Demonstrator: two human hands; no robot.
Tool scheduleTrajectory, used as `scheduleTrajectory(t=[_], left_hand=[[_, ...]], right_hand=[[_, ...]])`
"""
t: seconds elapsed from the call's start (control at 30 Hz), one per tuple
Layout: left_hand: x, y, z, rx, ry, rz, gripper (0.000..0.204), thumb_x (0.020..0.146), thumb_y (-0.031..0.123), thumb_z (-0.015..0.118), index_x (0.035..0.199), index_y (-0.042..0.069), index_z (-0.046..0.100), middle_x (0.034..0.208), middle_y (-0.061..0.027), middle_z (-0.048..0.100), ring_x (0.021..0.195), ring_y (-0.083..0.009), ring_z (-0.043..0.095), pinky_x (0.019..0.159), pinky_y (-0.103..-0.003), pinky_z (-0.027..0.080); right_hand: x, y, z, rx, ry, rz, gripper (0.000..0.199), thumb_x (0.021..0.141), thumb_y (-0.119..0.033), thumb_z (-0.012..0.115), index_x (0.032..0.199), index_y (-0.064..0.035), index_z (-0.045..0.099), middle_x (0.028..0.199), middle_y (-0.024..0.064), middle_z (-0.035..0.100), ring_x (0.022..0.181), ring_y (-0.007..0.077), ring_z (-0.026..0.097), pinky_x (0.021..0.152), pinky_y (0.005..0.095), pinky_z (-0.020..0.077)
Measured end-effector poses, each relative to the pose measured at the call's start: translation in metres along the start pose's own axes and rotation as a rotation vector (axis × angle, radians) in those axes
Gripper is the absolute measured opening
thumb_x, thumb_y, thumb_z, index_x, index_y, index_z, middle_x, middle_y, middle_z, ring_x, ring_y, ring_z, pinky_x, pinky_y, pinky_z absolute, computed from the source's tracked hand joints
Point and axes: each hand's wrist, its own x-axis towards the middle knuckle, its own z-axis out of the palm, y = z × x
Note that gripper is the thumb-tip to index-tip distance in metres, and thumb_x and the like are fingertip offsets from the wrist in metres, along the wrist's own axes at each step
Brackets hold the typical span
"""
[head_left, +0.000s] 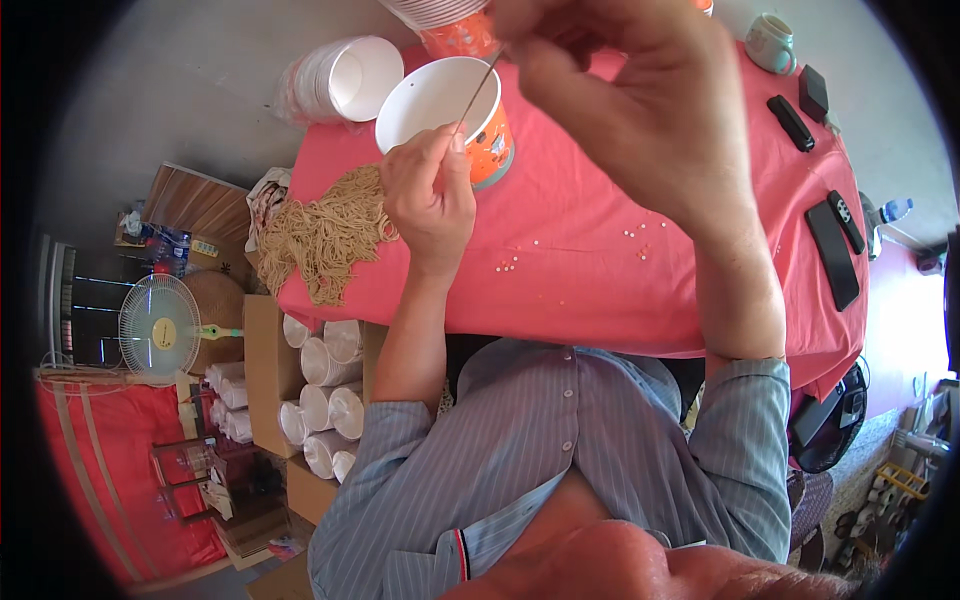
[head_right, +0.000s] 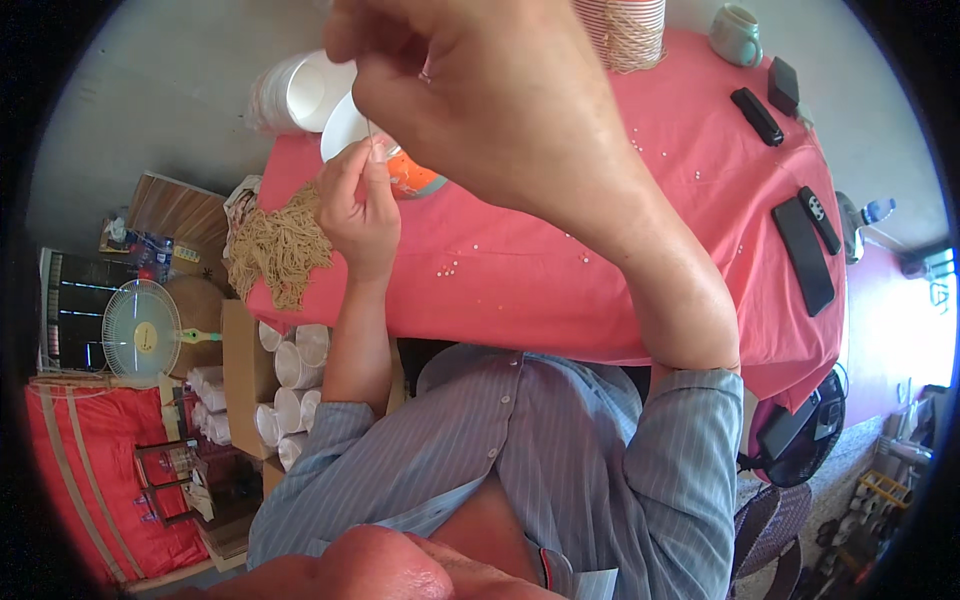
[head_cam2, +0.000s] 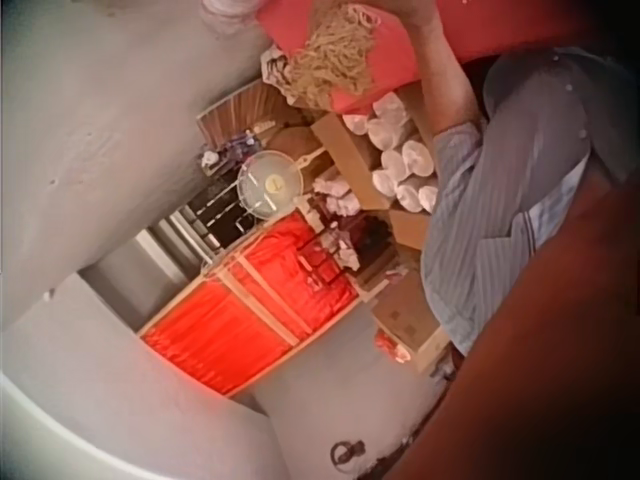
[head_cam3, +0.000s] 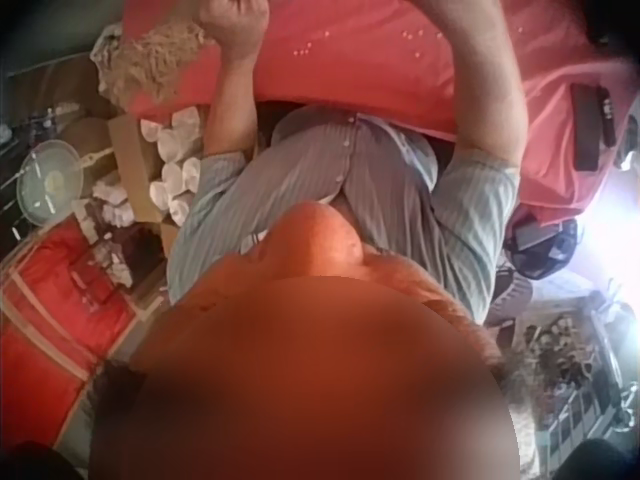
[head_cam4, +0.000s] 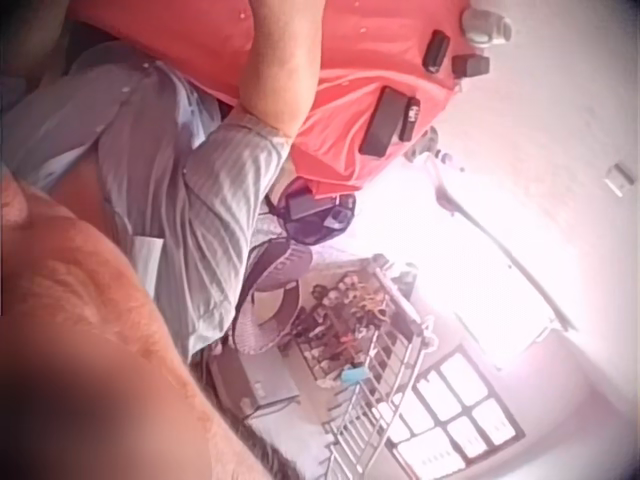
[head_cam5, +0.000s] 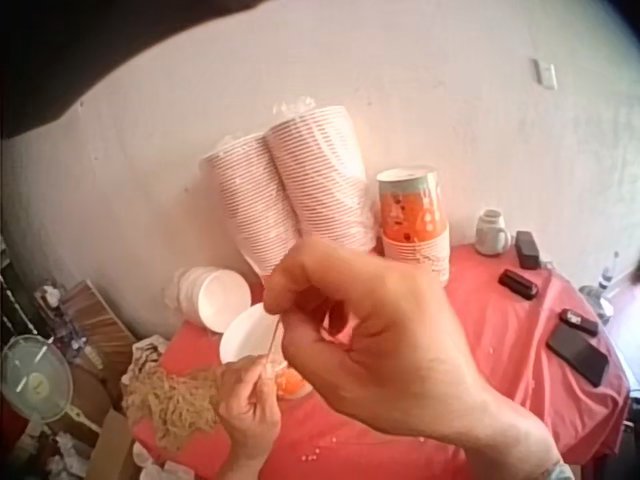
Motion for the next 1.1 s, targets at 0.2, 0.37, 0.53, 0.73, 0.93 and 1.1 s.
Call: scheduleTrajectory(t=[0.2, 0.37, 0.53, 0.73, 0.93, 1.1], left_hand=[[-0.017, -0.02, 0.004, 0.137, -0.047, 0.009, 0.015, 0.099, 0.005, 0.077, 0.114, 0.007, 0.079, 0.108, -0.0043, 0.082, 0.102, -0.0223, 0.075, 0.108, -0.046, 0.046], [-0.014, -0.014, 0.012, 0.236, -0.102, 0.015, 0.012, 0.101, 0.009, 0.077, 0.113, 0.007, 0.081, 0.11, -0.0037, 0.083, 0.105, -0.0217, 0.077, 0.114, -0.052, 0.046], [-0.015, -0.02, 0.011, 0.249, -0.124, 0.016, 0.019, 0.097, 0.009, 0.078, 0.116, 0.01, 0.081, 0.109, -0.0016, 0.081, 0.108, -0.0222, 0.074, 0.119, -0.054, 0.042], [-0.011, -0.022, 0.013, 0.291, -0.167, 0.004, 0.019, 0.098, 0.011, 0.078, 0.116, 0.01, 0.082, 0.109, -0.002, 0.081, 0.104, -0.0221, 0.074, 0.116, -0.055, 0.045], [-0.006, -0.032, 0.004, 0.322, -0.173, 0.036, 0.016, 0.098, 0.013, 0.079, 0.114, 0.009, 0.081, 0.105, -0.0039, 0.081, 0.101, -0.022, 0.075, 0.109, -0.05, 0.049], [0.001, -0.04, 0.003, 0.245, -0.182, 0.074, 0.021, 0.096, 0.014, 0.083, 0.115, 0.008, 0.08, 0.101, -0.0068, 0.081, 0.096, -0.0244, 0.075, 0.097, -0.045, 0.053]], right_hand=[[-0.009, -0.028, -0.004, -0.045, 0.185, -0.072, 0.018, 0.098, -0.005, 0.072, 0.116, -0.0029, 0.07, 0.092, 0.0062, 0.07, 0.083, 0.0147, 0.072, 0.074, 0.0294, 0.0608], [-0.019, -0.034, -0.026, -0.126, 0.206, -0.007, 0.014, 0.098, -0.005, 0.07, 0.112, -0.0018, 0.07, 0.091, 0.0067, 0.07, 0.082, 0.0141, 0.07, 0.074, 0.0288, 0.0579], [-0.022, -0.031, -0.038, -0.171, 0.216, 0.048, 0.01, 0.099, -0.004, 0.068, 0.109, -0.0007, 0.07, 0.089, 0.0072, 0.07, 0.08, 0.0134, 0.068, 0.073, 0.0282, 0.055], [-0.016, -0.041, -0.035, -0.25, 0.242, 0.108, 0.007, 0.1, -0.004, 0.067, 0.104, 0.0006, 0.07, 0.087, 0.0078, 0.069, 0.079, 0.0126, 0.065, 0.072, 0.0275, 0.0515], [-0.022, -0.042, -0.082, -0.109, 0.072, 0.154, 0.009, 0.1, -0.002, 0.061, 0.097, 0.0005, 0.069, 0.081, 0.008, 0.064, 0.073, 0.0112, 0.057, 0.07, 0.0267, 0.0445], [-0.013, -0.005, -0.101, 0.511, -0.459, -0.05, 0.011, 0.082, 0.002, 0.061, 0.079, -0.0034, 0.07, 0.068, 0.0055, 0.059, 0.051, 0.0107, 0.046, 0.046, 0.0266, 0.0353]])
